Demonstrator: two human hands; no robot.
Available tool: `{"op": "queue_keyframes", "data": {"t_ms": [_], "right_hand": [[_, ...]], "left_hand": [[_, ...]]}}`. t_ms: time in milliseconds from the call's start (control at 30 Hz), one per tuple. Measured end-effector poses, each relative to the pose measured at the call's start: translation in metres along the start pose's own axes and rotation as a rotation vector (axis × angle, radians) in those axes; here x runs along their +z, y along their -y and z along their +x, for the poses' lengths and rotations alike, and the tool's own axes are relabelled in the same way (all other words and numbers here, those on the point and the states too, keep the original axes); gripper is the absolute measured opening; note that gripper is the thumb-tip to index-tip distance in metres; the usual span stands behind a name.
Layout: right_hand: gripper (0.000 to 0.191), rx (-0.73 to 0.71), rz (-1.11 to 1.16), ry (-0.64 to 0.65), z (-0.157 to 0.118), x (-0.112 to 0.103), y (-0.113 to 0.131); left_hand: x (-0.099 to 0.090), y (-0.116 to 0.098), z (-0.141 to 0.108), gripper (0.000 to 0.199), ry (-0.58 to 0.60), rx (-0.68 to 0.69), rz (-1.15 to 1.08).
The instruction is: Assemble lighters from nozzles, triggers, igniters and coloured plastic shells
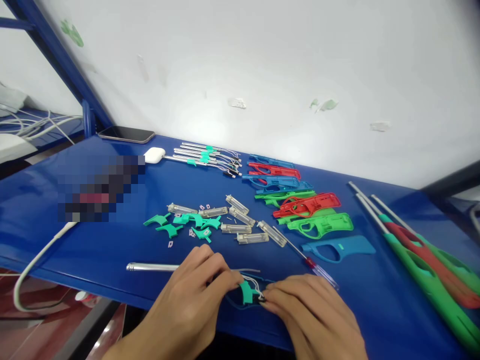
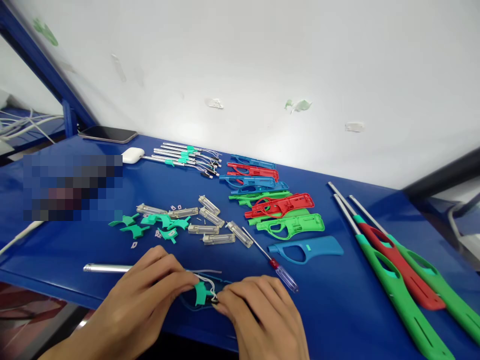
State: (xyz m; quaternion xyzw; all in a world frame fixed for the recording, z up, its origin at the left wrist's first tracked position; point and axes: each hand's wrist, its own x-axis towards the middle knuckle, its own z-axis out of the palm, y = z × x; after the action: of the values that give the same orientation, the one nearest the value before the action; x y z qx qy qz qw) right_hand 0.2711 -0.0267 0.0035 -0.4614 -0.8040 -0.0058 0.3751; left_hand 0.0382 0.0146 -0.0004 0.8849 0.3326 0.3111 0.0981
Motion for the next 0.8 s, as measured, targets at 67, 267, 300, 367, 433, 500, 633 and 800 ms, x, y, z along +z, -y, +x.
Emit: {"op": "queue_keyframes", "data": {"t_ms": [67,267,300,367,433,500,633,800], "right_hand": [[0.018,0.016,-0.011,-0.008,-0.002,0.003,0.001],[0.015,0.008,-0.027,0.027,-0.007,0.000,0.000],[0.015,0.000,-0.028,0.039,-0.006,-0.001,0.000],[0.017,-0.005,-0.028,0.034,-0.005,-0.003,0.000],[0.019,0.001,-0.028,0.005,-0.004,-0.003,0.000],[0.019,0.009,-0.029,-0.007,-0.004,-0.003,0.001],[0.014,0.035,-0.031,0.031,-0.009,0.000,0.002],[0.013,0.042,-0.031,0.019,-0.010,0.001,0.004]], "left_hand": [[0.002,0.003,0.001,0.047,-0.015,0.019,-0.027],[0.004,0.013,0.002,0.049,0.008,0.031,-0.079],[0.003,0.014,0.003,0.048,0.003,0.025,-0.073],[0.002,0.013,0.003,0.044,-0.005,0.020,-0.066],[0.001,0.012,0.003,0.037,-0.016,0.025,-0.075],[0.001,0.012,0.002,0.037,-0.016,0.014,-0.092],[0.002,0.015,0.000,0.047,0.006,-0.011,-0.131],[0.002,0.015,-0.001,0.042,0.017,-0.015,-0.149]]}}
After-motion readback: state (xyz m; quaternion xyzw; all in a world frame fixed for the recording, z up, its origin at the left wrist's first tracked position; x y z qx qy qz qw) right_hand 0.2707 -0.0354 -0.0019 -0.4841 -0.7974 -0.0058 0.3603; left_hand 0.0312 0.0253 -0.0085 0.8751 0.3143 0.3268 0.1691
